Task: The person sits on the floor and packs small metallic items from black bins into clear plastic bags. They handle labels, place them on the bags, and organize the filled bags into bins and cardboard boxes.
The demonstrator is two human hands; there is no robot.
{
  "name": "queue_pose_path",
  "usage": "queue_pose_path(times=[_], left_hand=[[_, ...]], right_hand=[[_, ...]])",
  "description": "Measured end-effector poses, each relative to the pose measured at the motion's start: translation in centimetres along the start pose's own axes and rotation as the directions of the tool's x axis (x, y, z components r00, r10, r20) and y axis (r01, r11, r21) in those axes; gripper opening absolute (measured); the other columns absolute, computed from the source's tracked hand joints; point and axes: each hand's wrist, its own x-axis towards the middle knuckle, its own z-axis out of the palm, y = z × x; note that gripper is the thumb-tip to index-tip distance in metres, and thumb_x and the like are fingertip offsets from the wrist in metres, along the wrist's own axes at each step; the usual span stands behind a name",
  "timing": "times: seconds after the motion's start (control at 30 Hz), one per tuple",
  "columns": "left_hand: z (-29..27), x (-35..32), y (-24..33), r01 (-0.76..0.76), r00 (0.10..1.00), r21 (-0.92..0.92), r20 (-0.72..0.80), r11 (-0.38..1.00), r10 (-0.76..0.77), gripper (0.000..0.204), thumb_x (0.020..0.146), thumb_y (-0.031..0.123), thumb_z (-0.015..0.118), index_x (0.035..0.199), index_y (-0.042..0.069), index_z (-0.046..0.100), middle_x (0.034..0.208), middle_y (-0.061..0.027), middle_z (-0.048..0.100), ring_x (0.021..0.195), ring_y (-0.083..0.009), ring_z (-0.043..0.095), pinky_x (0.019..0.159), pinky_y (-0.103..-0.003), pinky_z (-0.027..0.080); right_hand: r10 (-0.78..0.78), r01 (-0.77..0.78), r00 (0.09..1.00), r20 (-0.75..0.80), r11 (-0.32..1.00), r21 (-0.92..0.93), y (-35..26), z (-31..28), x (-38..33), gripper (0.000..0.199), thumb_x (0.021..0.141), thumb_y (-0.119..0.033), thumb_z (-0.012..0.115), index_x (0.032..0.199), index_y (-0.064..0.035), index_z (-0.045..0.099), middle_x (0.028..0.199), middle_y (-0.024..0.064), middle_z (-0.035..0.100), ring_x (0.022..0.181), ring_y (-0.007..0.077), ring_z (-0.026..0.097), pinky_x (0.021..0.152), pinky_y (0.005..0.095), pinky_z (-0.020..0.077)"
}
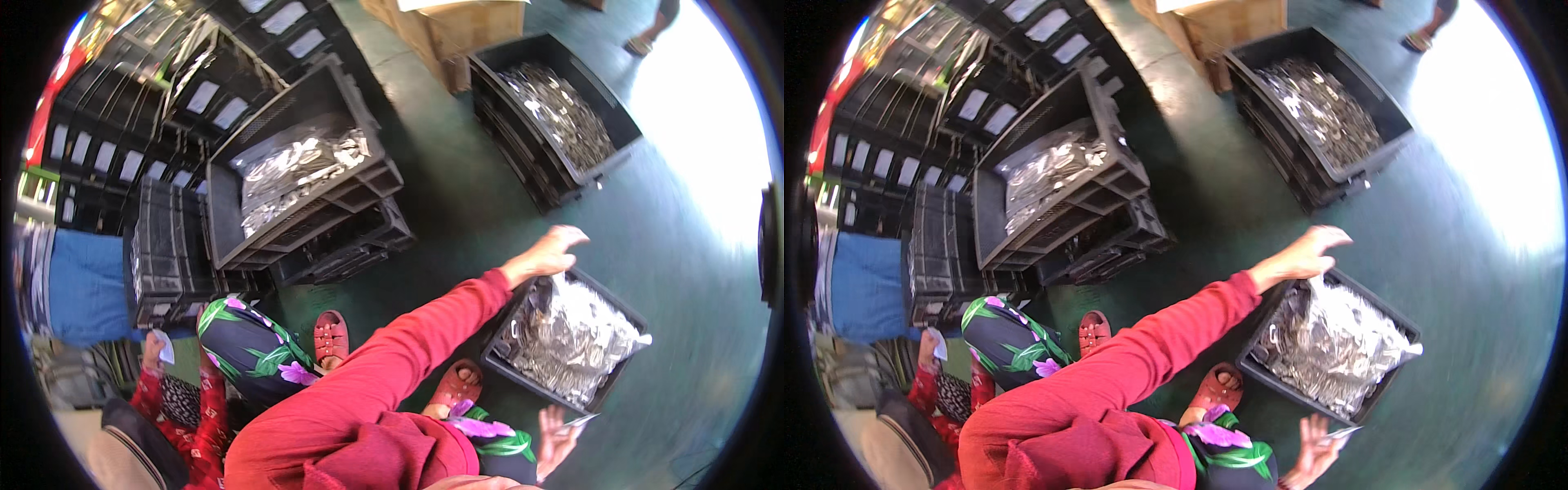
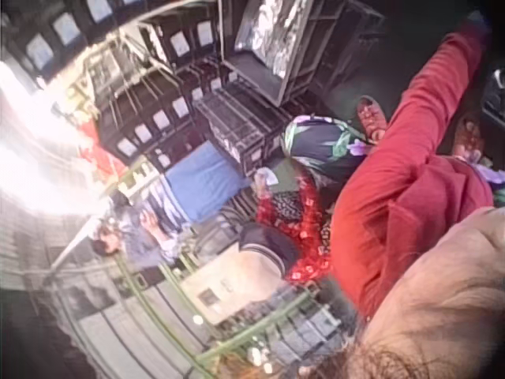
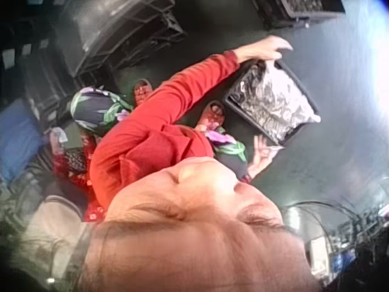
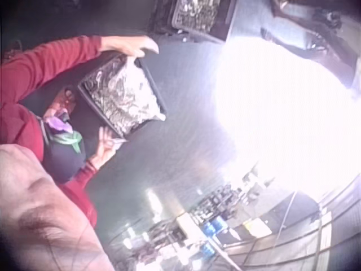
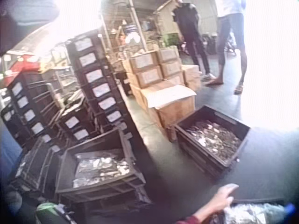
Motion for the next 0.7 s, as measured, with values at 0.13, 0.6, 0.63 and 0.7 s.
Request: queue_pose_path(times=[0.13,0.6,0.63,0.7], left_hand=[[1.6,3.9,2.0,0.351,0.775,0.310,0.433,0.884,-0.460,0.044,0.087,0.039,0.049,0.105,0.001,0.062,0.106,-0.0217,0.061,0.098,-0.0369,0.059,0.085,-0.043,0.046],[-3.1,-9.2,2.4,0.544,0.789,0.181,0.223,0.819,-0.573,0.044,0.083,0.043,0.056,0.092,0.002,0.067,0.088,-0.0244,0.062,0.088,-0.0354,0.060,0.075,-0.041,0.046],[-4.4,-11.1,3.5,0.622,0.757,0.110,0.169,0.775,-0.631,0.042,0.082,0.041,0.058,0.093,0.002,0.068,0.087,-0.0240,0.061,0.088,-0.0346,0.060,0.075,-0.040,0.046],[-5.6,-16.8,5.0,0.629,0.774,0.096,-0.165,0.771,-0.611,0.040,0.081,0.038,0.060,0.094,0.001,0.067,0.084,-0.0216,0.059,0.083,-0.0320,0.059,0.072,-0.038,0.045]], right_hand=[[-0.020,0.035,0.993,0.116,0.991,-0.128,2.3,0.8,1.2,0.041,0.080,-0.019,0.065,0.118,-0.0117,0.052,0.117,0.0154,0.054,0.119,0.0362,0.041,0.103,0.0615,0.0253],[-0.306,0.368,0.930,0.204,0.767,-0.526,0.8,9.6,4.3,0.046,0.078,-0.016,0.064,0.120,-0.0028,0.052,0.113,0.0072,0.058,0.097,0.0239,0.057,0.066,0.0372,0.0489],[-0.313,0.395,0.918,0.242,0.756,-0.523,0.9,10.9,4.4,0.041,0.079,-0.014,0.063,0.117,-0.0018,0.053,0.110,0.0074,0.059,0.095,0.0227,0.058,0.065,0.0355,0.0495],[-0.194,0.341,0.934,0.301,0.734,-0.587,1.7,14.7,3.6,0.028,0.081,-0.006,0.060,0.108,-0.0002,0.057,0.106,0.0082,0.060,0.093,0.0205,0.059,0.072,0.0368,0.0489]])
